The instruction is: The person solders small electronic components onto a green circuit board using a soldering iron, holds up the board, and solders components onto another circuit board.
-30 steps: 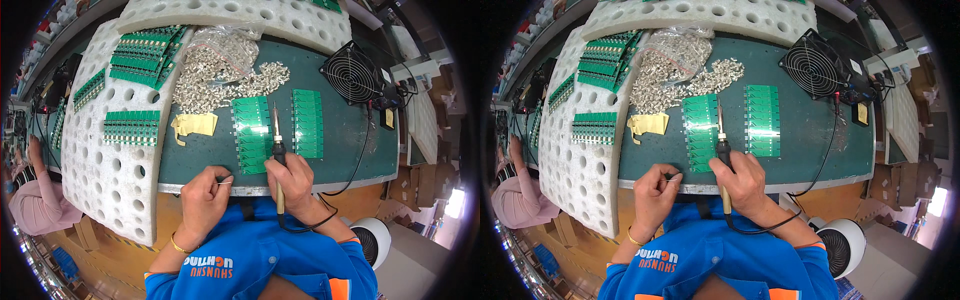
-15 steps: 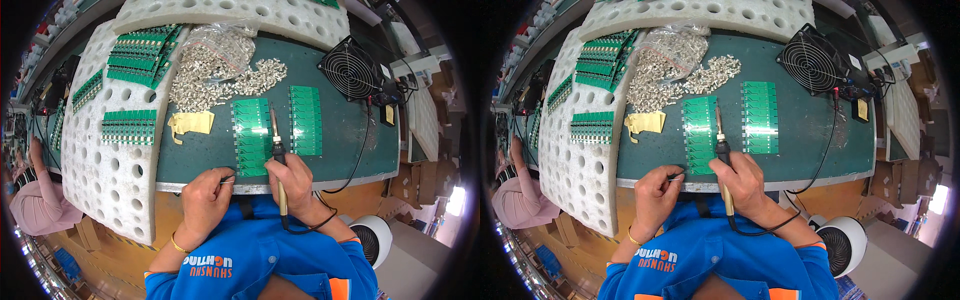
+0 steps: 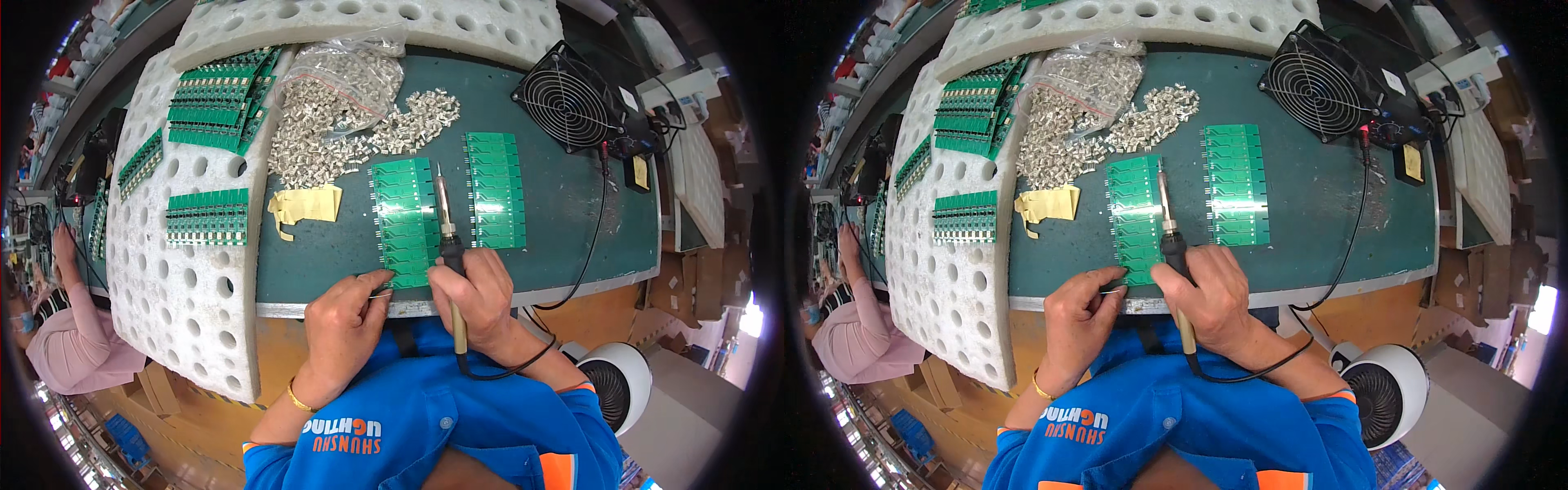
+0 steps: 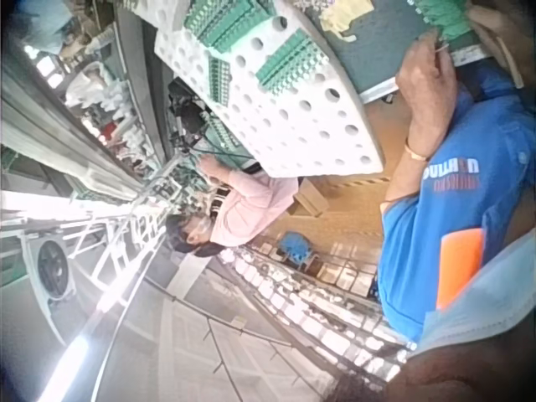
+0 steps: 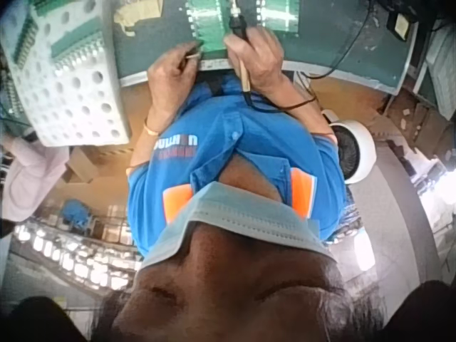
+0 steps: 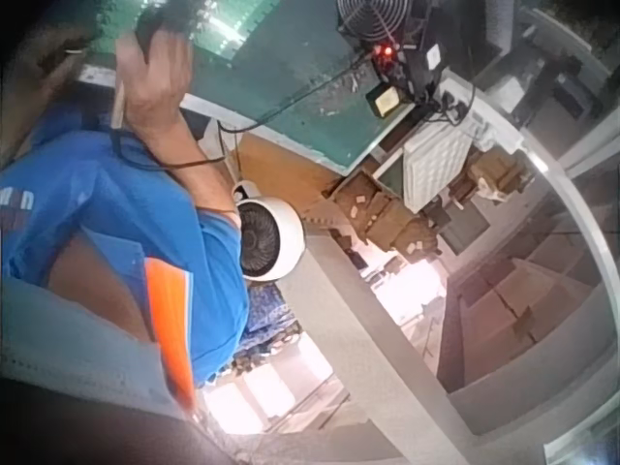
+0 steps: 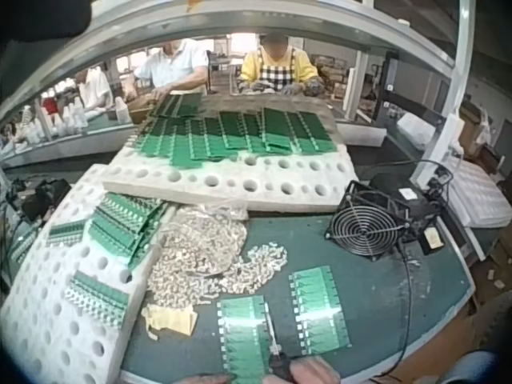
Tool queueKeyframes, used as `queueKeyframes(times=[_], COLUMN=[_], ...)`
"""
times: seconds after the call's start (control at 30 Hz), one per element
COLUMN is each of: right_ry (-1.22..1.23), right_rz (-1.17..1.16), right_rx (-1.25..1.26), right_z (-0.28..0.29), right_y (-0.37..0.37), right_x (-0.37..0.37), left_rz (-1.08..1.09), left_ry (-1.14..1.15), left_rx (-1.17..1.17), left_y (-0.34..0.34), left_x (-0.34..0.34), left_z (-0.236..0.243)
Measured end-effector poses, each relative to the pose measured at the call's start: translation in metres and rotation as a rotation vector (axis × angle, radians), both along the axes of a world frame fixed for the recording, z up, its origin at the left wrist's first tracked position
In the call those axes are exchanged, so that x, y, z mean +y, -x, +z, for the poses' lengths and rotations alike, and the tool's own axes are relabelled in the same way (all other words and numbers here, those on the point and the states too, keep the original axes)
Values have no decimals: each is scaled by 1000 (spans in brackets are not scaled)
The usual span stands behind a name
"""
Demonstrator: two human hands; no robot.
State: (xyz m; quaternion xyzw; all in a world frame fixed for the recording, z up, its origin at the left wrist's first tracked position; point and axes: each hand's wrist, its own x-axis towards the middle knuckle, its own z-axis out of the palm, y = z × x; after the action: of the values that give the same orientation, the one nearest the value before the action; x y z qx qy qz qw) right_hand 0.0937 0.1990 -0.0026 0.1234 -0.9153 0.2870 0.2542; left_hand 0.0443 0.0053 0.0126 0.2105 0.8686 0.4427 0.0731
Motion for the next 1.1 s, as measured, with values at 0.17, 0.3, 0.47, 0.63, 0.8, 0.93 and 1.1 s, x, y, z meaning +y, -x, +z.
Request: queueKeyframes(times=[0.17,0.3,0.47,0.63,0.8,0.93,1.1], right_ry=[57,70,66,51,47,43,-2], right_rz=[54,94,112,118,123,125,130], right_rx=[77,5,-19,-32,-28,-29,-49], right_z=[-3,-4,-4,-4,-4,-4,1], right_y=[3,4,5,4,5,5,7], right_x=[-5,-8,-10,-9,-10,-10,-11], left_rz=[6,10,5,2,-39,-39,-37], left_ry=[50,55,56,49,73,48,52], left_rx=[-27,-22,-30,-28,21,51,71], left_y=[1,1,1,1,1,0,0], left_x=[2,1,1,0,-3,-3,-2], left_z=[6,4,4,3,-1,-2,-1])
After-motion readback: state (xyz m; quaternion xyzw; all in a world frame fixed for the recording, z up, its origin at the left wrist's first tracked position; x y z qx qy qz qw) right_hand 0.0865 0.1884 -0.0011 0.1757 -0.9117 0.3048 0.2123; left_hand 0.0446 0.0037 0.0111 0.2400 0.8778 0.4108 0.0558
